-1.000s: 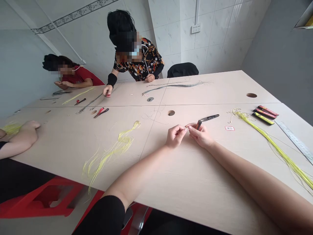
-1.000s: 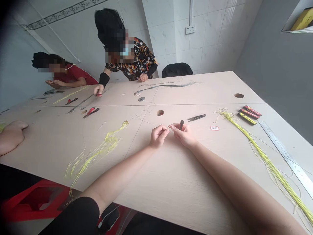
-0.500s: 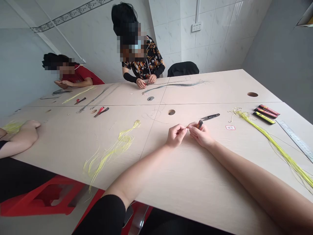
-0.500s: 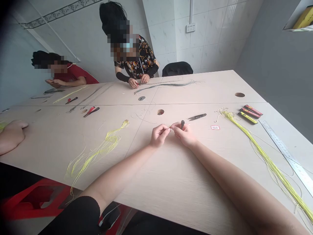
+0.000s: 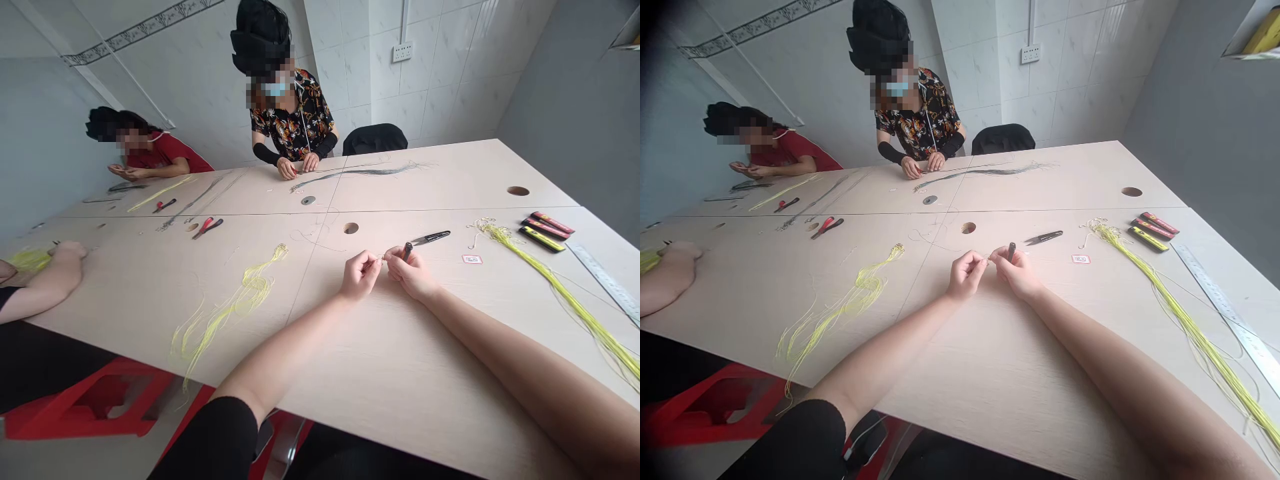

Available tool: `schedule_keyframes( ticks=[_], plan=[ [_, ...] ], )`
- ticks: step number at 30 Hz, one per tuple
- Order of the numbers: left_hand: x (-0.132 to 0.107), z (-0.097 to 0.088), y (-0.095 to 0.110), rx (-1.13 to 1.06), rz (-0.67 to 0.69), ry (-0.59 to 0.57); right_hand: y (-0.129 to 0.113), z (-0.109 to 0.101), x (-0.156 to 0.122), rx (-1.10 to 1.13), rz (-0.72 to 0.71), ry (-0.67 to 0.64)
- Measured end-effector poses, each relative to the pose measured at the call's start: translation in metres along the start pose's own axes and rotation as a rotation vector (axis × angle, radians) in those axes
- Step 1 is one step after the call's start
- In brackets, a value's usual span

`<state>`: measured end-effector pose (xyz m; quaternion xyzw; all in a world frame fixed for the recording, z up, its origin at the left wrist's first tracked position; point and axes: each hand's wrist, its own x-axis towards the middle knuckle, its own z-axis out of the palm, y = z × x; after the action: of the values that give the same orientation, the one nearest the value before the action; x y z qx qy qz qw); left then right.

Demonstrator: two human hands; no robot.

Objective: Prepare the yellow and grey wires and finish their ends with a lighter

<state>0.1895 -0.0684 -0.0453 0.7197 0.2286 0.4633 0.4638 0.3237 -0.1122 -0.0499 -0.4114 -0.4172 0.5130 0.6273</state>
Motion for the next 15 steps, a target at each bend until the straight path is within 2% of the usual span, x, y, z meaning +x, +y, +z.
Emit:
schedule_keyframes(
  ticks=[8, 15],
  plan=[
    [0.0002, -0.0002, -0.0014, 0.008, 0.044, 0.021, -0.0056, 0.0031, 0.0001, 0.069, 0.055, 0.065],
    [0.0014, 0.0011, -0.0006, -0.009, 0.053, 0.096, -0.0024, 0.006, 0.0007, 0.143, 0.108, -0.154]
  ],
)
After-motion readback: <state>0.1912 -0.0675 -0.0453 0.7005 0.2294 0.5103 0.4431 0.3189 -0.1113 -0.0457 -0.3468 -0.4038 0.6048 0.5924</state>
